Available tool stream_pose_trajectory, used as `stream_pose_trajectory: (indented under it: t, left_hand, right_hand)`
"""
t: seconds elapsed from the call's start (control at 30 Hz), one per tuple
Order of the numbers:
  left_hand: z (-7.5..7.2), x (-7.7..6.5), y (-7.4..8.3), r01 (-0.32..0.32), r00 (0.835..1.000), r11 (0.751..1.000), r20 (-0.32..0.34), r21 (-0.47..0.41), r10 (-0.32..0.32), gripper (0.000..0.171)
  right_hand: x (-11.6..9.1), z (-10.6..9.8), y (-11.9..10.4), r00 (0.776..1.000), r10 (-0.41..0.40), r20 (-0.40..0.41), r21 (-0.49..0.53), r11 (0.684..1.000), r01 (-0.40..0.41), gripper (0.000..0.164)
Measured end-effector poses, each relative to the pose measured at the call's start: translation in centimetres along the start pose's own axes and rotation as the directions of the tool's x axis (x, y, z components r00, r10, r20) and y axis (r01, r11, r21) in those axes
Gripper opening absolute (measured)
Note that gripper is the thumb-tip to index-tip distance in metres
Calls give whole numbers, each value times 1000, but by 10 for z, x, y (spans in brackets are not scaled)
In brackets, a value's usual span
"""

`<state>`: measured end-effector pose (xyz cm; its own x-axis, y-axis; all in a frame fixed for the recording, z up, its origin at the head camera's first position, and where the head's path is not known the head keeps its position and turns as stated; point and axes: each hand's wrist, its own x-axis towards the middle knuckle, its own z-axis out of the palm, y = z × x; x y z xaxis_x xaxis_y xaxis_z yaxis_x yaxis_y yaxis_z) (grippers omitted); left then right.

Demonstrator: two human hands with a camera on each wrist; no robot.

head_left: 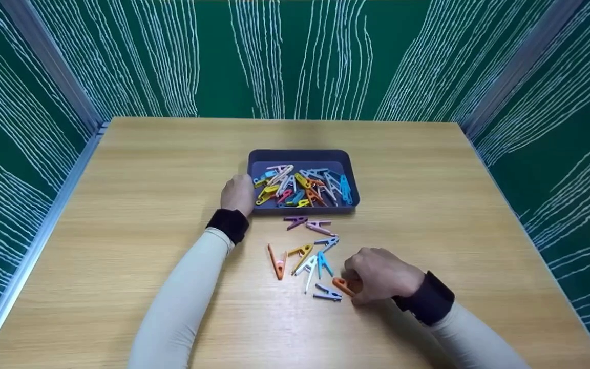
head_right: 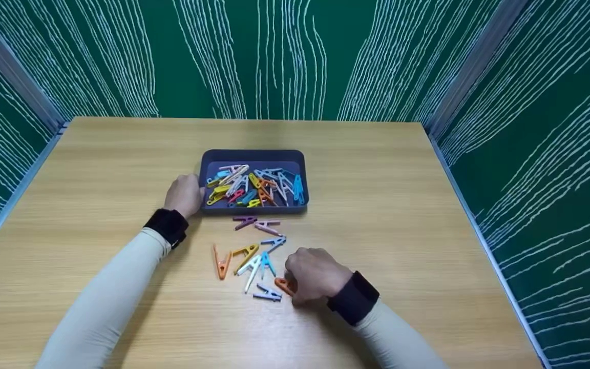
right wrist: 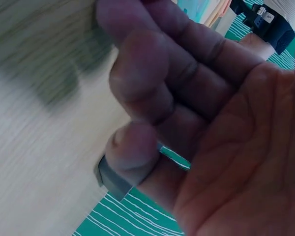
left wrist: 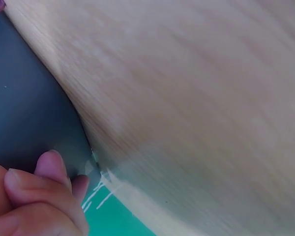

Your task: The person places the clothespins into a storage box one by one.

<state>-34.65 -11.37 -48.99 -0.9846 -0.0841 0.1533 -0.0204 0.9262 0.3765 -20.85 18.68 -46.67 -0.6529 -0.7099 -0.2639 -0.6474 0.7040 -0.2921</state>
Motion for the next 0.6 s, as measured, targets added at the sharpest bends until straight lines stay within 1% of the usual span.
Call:
stream_pose_trajectory:
  t: [0.13,0.2,0.27,0.37,0.43,0.5,0.6]
  left_hand:
    - [0,0,0,-6,1000,1000,-2,3,6,19]
    - [1,0,0,-7,1000,1000,-3,4,7,19]
    - [2,1,0,-6,1000,1000,3,3,6,19]
    - [3,1,0,-5,1000,1000,8,3,5,20]
    - [3,2,-1,-6,1000,1000,7,4,6,20]
    - [3,2,-1,-7,1000,1000,5,4,7,20]
    - [3,2,-1,-7,1000,1000,5,2,7,20]
  right_hand:
    - [0,-5,2,999,33,19,36,999,-34,23]
    - [-1,-9,4,999,50,7,36,998,-51,21]
    - [-1,-14,6,997,68,-21,39,997,-67,20]
    - [1,-22,9,988,98,-116,35,995,-95,19]
    - [4,-27,12,972,135,-192,55,990,-126,17]
    - [9,-32,14,947,181,-265,82,983,-164,17]
    - [20,-41,18,904,284,-319,162,956,-243,21]
